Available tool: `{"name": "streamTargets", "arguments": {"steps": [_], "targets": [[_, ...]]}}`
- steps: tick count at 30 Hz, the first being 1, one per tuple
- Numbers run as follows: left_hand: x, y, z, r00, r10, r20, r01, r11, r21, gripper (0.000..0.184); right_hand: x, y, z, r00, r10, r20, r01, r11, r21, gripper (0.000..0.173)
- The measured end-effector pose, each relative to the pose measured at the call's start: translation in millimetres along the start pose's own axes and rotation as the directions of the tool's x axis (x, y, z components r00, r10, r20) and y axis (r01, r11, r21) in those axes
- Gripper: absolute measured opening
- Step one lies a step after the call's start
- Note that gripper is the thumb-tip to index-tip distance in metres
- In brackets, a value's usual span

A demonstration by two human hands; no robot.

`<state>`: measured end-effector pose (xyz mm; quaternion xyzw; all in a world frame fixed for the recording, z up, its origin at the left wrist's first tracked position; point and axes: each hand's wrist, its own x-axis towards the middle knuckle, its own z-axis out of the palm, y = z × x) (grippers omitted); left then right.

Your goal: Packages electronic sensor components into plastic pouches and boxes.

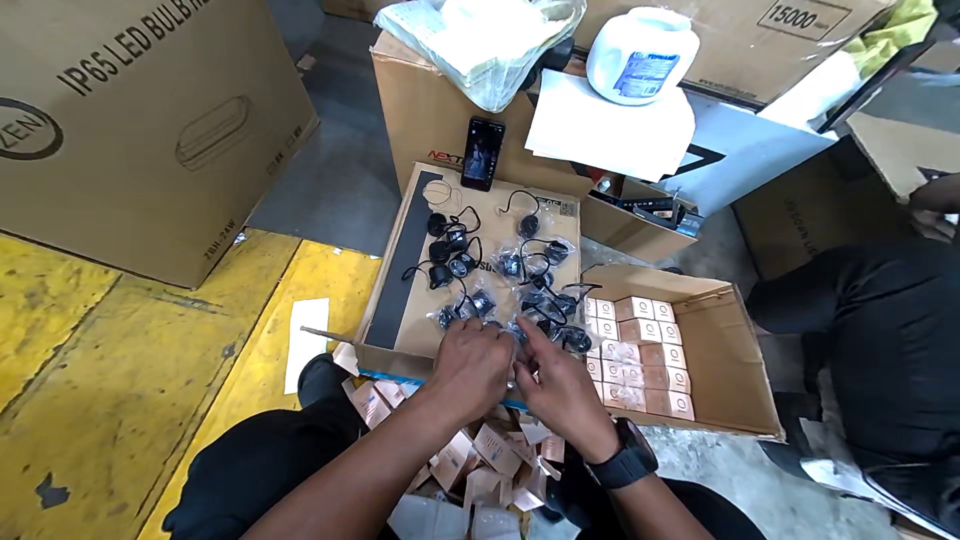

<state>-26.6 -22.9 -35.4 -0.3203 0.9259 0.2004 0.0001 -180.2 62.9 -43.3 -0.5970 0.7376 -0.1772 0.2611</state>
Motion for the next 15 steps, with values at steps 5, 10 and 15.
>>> {"name": "streamTargets", "arguments": {"steps": [5,10,15], "targets": [[-1.6,1.0,0.2,0.992,0.082,0.099,-0.080,0.997,-0.022,0.018,-1.4,-0.5,-1.6,1.000,0.000,-0.009,-0.001,1.000,-0.019,0.056],[-3.8,1.8,3.1,0.989,0.117,0.088,-0.113,0.992,-0.047,0.017,-1.3,0.1,-1.9,1.000,0.008,-0.006,-0.008,0.999,-0.042,0.060],[-3.9,0.9,2.5,0.990,0.142,0.003,-0.142,0.989,-0.050,0.016,-0.5,-0.4,-2.2,0.999,0.044,0.002,-0.043,0.997,-0.067,0.062]]}}
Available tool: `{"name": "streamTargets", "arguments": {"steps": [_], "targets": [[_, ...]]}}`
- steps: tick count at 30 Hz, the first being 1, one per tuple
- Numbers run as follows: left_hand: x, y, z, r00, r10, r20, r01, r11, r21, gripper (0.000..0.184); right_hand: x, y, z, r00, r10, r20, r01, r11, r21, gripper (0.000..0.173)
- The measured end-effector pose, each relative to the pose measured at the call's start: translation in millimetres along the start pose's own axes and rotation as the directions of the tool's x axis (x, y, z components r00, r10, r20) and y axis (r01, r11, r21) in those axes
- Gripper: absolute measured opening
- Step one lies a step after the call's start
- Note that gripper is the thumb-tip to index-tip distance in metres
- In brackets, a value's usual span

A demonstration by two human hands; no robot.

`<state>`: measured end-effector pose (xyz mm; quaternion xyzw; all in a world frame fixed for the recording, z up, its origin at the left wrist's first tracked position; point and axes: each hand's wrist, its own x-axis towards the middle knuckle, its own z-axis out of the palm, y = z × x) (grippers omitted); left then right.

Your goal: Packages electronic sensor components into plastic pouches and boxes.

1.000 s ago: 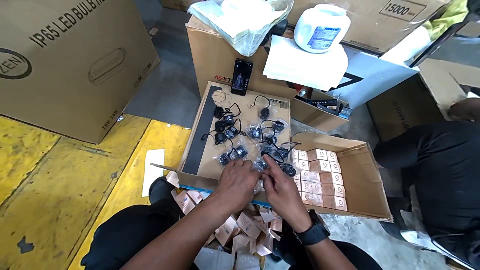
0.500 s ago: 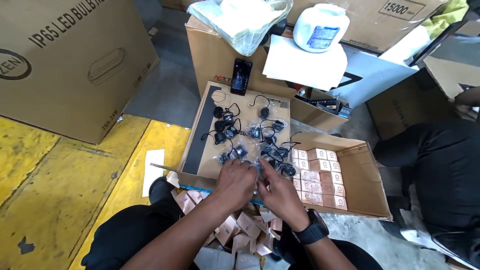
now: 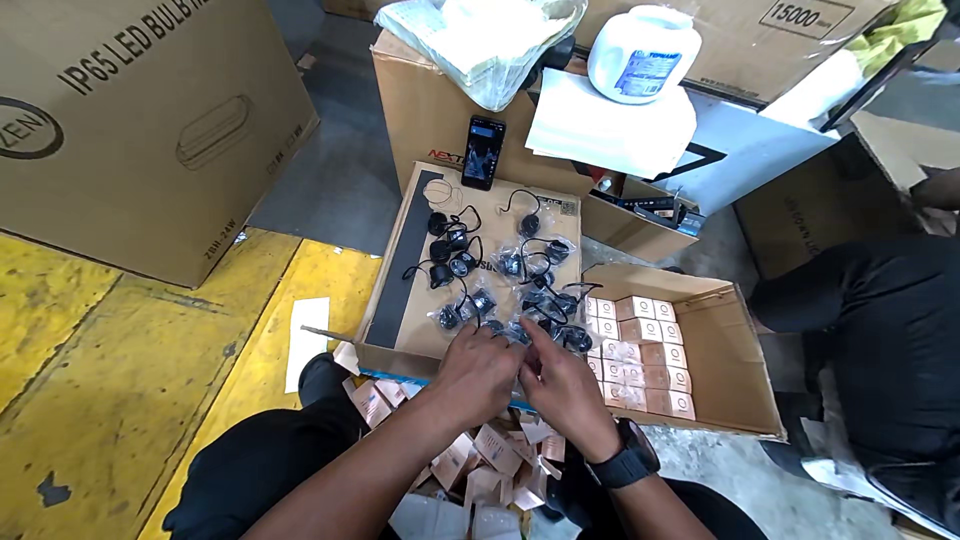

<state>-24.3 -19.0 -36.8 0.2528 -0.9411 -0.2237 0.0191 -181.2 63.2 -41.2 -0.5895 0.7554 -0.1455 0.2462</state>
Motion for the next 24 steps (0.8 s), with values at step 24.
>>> {"name": "streamTargets", "arguments": {"steps": [24], "targets": [[-0.1,0.4,-1.9,0.997,-0.052,0.052,0.053,0.998,-0.019,0.020,-1.3,-0.3,-0.9,1.000,-0.014,0.026,0.013,1.000,0.014,0.054]]}}
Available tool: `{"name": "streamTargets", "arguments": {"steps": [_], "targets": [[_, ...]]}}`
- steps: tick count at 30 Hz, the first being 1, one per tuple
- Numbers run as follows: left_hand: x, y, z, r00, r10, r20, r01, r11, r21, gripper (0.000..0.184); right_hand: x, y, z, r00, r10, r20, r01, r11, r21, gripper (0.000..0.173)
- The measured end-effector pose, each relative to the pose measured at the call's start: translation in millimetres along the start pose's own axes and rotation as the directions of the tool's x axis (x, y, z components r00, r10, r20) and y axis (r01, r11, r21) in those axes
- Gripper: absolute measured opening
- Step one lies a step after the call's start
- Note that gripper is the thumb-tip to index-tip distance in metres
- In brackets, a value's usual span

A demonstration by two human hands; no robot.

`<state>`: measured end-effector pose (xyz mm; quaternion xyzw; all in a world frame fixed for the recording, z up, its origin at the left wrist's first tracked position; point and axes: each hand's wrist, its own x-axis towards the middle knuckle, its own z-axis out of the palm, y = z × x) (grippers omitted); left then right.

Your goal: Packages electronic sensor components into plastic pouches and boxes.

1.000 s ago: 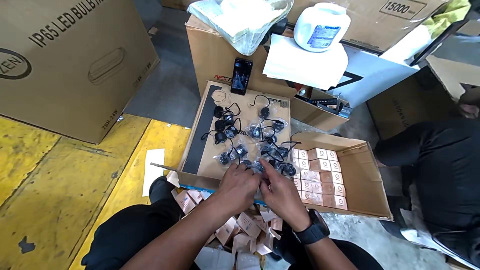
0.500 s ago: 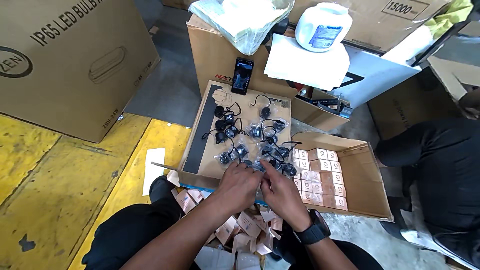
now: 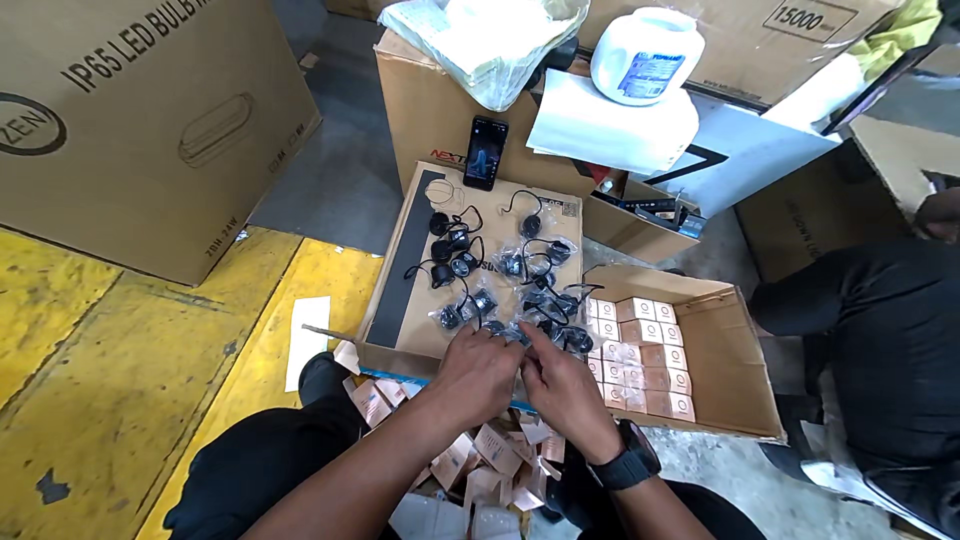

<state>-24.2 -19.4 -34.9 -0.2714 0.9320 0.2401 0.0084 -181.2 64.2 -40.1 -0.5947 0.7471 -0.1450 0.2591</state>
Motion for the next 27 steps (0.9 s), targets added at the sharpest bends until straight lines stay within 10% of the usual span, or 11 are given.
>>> {"name": "streamTargets", "arguments": {"steps": [27], "targets": [[-1.1,1.4,-3.6,0.999,-0.024,0.028,0.025,1.000,-0.010,0.019,0.2,3.8,3.9,0.999,-0.022,-0.041,0.022,1.000,-0.014,0.045]]}}
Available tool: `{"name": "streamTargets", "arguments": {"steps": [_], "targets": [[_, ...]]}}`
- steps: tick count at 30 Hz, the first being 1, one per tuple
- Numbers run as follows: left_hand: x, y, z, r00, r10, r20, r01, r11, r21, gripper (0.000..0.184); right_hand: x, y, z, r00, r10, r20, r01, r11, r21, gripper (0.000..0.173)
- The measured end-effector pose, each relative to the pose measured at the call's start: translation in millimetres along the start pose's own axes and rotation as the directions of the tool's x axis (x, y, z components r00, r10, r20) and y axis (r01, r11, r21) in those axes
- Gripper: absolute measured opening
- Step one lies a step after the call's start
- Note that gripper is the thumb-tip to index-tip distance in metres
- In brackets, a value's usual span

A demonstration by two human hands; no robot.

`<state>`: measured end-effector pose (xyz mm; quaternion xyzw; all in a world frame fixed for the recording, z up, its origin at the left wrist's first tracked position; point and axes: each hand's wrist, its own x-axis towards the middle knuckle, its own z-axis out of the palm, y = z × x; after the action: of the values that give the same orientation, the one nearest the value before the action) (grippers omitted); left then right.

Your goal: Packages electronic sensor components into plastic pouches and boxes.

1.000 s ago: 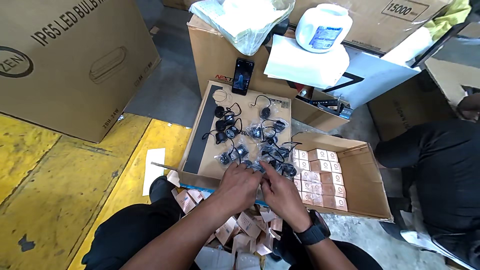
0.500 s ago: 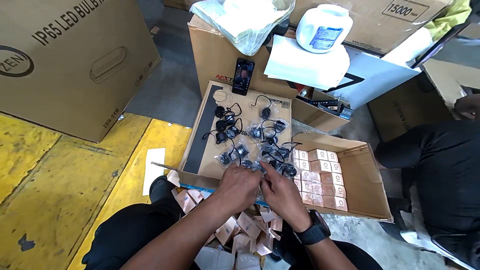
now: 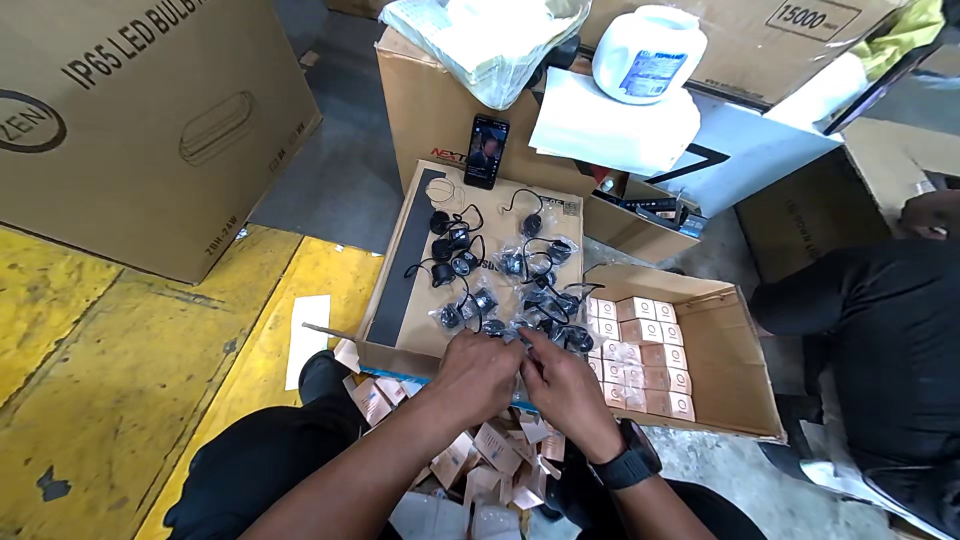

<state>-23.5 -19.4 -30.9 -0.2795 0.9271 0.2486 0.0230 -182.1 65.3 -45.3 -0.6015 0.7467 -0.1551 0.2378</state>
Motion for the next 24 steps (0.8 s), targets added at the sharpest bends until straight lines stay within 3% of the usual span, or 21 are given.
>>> {"name": "streamTargets", "arguments": {"steps": [24], "targets": [[1.1,0.7,1.3,0.999,0.034,0.004,-0.034,0.999,0.000,0.019,-0.6,-1.1,-0.8,1.000,-0.007,0.006,0.007,1.000,0.015,0.046]]}}
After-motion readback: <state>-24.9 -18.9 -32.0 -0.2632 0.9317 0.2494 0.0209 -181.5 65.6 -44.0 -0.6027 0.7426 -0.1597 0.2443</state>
